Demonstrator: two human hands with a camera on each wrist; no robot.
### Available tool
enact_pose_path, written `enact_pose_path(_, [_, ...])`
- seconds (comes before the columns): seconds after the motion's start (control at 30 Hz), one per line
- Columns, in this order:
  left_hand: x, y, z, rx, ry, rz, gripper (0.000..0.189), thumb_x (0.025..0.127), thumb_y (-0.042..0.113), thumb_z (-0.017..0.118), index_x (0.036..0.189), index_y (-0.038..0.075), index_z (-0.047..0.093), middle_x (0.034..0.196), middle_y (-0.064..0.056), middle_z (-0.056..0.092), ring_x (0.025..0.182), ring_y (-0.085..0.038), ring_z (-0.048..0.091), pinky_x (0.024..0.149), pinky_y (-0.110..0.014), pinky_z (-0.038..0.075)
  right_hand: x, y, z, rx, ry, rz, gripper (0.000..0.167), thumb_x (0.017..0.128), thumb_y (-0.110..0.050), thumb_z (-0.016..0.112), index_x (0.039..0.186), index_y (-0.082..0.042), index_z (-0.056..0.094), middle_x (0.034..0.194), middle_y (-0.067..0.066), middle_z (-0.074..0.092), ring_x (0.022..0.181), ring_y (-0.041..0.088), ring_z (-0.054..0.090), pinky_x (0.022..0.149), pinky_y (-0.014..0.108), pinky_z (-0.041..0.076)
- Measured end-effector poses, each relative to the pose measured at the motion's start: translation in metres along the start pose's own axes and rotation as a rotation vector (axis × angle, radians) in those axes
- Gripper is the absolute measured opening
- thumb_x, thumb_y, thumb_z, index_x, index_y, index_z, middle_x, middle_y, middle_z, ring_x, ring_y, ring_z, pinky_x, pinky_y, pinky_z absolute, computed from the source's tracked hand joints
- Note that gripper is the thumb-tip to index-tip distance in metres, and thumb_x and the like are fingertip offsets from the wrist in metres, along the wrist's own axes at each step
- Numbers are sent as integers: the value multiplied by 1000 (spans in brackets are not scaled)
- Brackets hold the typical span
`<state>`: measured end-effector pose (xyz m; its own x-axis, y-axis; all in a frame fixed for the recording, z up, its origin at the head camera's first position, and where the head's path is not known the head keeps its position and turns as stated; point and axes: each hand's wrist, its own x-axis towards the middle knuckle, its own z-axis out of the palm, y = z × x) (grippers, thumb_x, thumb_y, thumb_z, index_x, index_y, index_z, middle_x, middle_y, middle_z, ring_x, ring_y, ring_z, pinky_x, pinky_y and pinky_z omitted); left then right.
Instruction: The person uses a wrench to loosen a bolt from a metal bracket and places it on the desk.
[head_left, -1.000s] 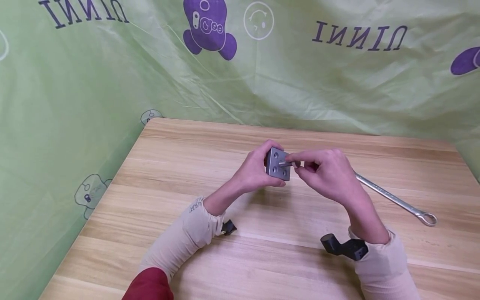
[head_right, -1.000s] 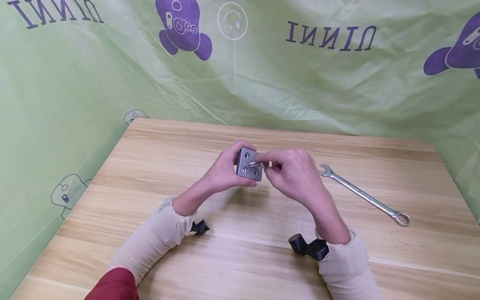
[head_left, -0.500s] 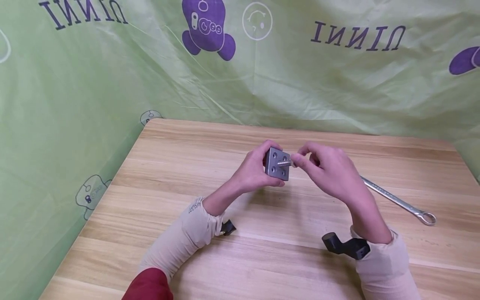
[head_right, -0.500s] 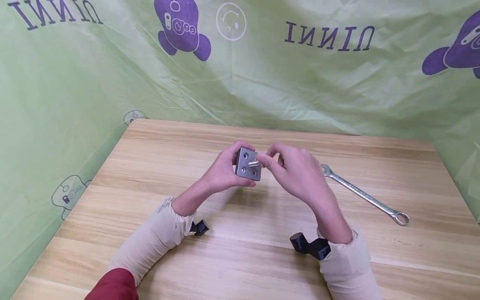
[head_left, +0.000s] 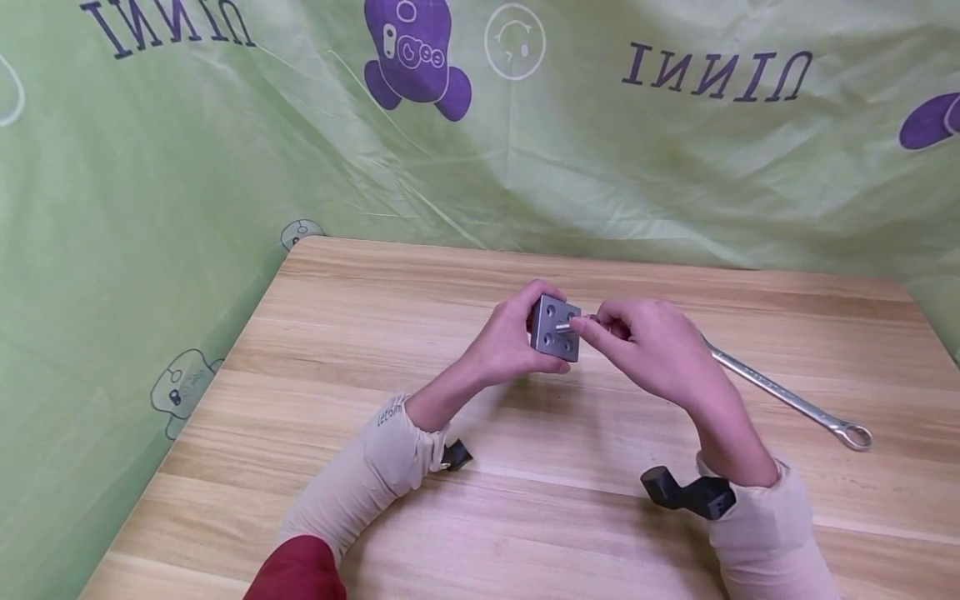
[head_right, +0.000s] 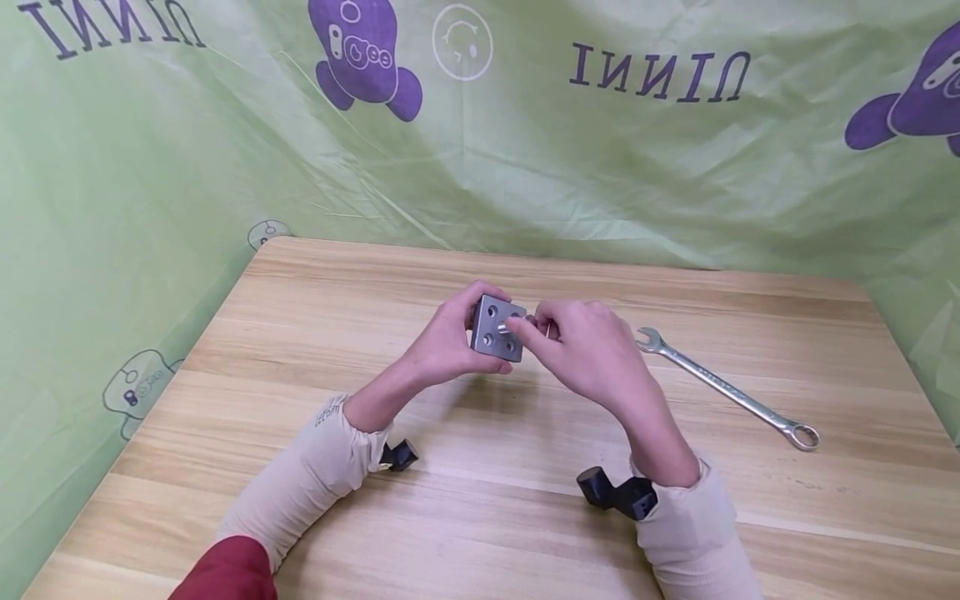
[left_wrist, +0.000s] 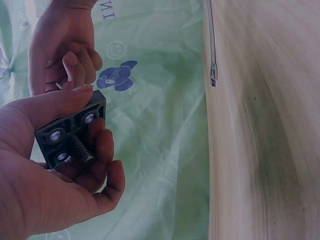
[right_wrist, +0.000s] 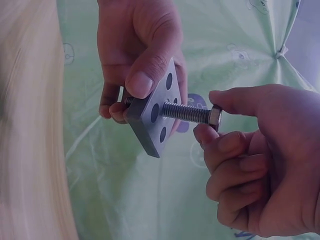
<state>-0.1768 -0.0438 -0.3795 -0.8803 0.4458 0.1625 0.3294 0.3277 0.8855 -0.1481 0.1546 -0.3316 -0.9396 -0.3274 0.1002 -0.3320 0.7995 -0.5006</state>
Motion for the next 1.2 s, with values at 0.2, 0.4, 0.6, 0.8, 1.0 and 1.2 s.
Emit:
enact_pose_path(0.2, [0, 2, 0, 5, -3, -2, 72, 63, -1, 88, 126, 5, 52, 110, -15, 68, 90, -19, 63, 78, -20, 50, -4, 1, 0, 28, 79, -65, 23, 91, -35, 68, 96, -14, 72, 57, -4, 51, 53, 10, 44, 52, 27, 34])
enact_pose_path(0.4, [0, 1, 0, 0, -7, 4, 72, 63, -1, 88, 125, 6, 52, 108, -15, 67, 89, -18, 63, 77, -20, 50, -5, -1, 2, 75, 180, -166, 16, 81, -11, 73, 97, -15, 76, 53, -5, 46, 48, 3, 37, 49, 24, 30])
enact_pose_path(0.6, [-1, 2, -1, -17, -7, -10, 73, 63, -3, 88, 126, 6, 52, 108, -16, 67, 89, -18, 63, 77, -21, 51, -3, 2, 7, 73, 324, -367, 32, 72, 10, 66, 89, -13, 81, 52, -7, 47, 50, 0, 34, 48, 17, 29])
enact_pose_path(0.8, [-3, 4, -2, -6, -9, -4, 73, 63, -3, 88, 126, 6, 52, 108, -15, 67, 89, -18, 63, 77, -21, 50, -2, 4, 7, 50, 352, -453, 35, 70, 13, 66, 90, -12, 81, 54, -6, 52, 51, -1, 35, 48, 14, 30])
enact_pose_path(1.0, [-3, 5, -2, -2, -5, 0, 72, 63, -3, 88, 125, 6, 52, 107, -15, 67, 89, -19, 62, 77, -21, 49, -5, 2, 1, 38, 252, -328, 32, 78, -14, 81, 109, -12, 74, 55, -8, 44, 51, 1, 36, 51, 21, 33])
enact_pose_path(1.2, [-2, 4, -2, -6, -3, -1, 72, 63, -2, 89, 124, 5, 52, 106, -14, 67, 87, -18, 61, 77, -21, 49, -4, -2, -3, 45, 143, -71, 27, 91, -42, 71, 89, -15, 72, 56, -3, 46, 52, 11, 40, 51, 27, 34])
